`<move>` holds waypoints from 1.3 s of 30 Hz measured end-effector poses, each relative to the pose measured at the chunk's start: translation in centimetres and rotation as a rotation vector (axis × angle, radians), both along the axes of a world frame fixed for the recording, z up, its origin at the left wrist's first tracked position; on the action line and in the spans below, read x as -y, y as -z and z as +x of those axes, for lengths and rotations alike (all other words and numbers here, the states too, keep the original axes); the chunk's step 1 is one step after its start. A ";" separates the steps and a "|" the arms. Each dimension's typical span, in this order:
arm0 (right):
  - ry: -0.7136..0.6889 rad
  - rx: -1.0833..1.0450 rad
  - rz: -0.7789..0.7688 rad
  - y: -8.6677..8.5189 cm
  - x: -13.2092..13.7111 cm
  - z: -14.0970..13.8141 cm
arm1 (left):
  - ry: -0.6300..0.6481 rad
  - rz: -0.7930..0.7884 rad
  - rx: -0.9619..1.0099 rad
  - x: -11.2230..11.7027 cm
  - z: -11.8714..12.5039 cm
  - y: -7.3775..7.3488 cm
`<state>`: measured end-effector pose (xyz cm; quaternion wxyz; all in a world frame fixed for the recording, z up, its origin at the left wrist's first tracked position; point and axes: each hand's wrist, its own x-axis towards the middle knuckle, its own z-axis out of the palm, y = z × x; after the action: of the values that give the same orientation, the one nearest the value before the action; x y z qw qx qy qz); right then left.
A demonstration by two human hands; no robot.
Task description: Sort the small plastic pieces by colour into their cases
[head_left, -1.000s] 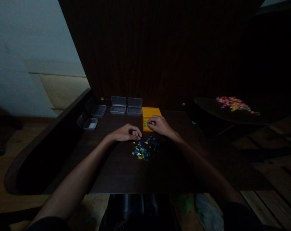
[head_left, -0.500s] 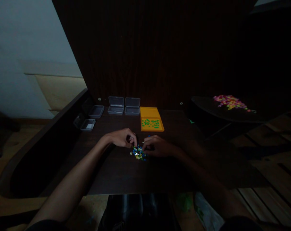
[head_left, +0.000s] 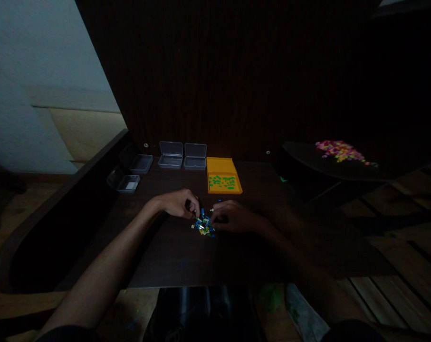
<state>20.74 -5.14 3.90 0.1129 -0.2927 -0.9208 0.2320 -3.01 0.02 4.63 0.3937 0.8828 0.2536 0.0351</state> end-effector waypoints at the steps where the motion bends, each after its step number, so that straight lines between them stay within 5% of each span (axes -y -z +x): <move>1: 0.004 0.007 0.003 0.0 0.0 0.0 | -0.002 -0.001 -0.004 0.0 0.0 0.0; 39: 0.037 -0.066 -0.036 0.4 0.3 -0.8 | -0.049 -0.015 -0.062 0.3 0.3 -0.2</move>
<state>19.91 -5.44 3.52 0.1424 -0.3039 -0.9065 0.2560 -2.70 -0.24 4.87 0.3914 0.8739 0.2878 0.0154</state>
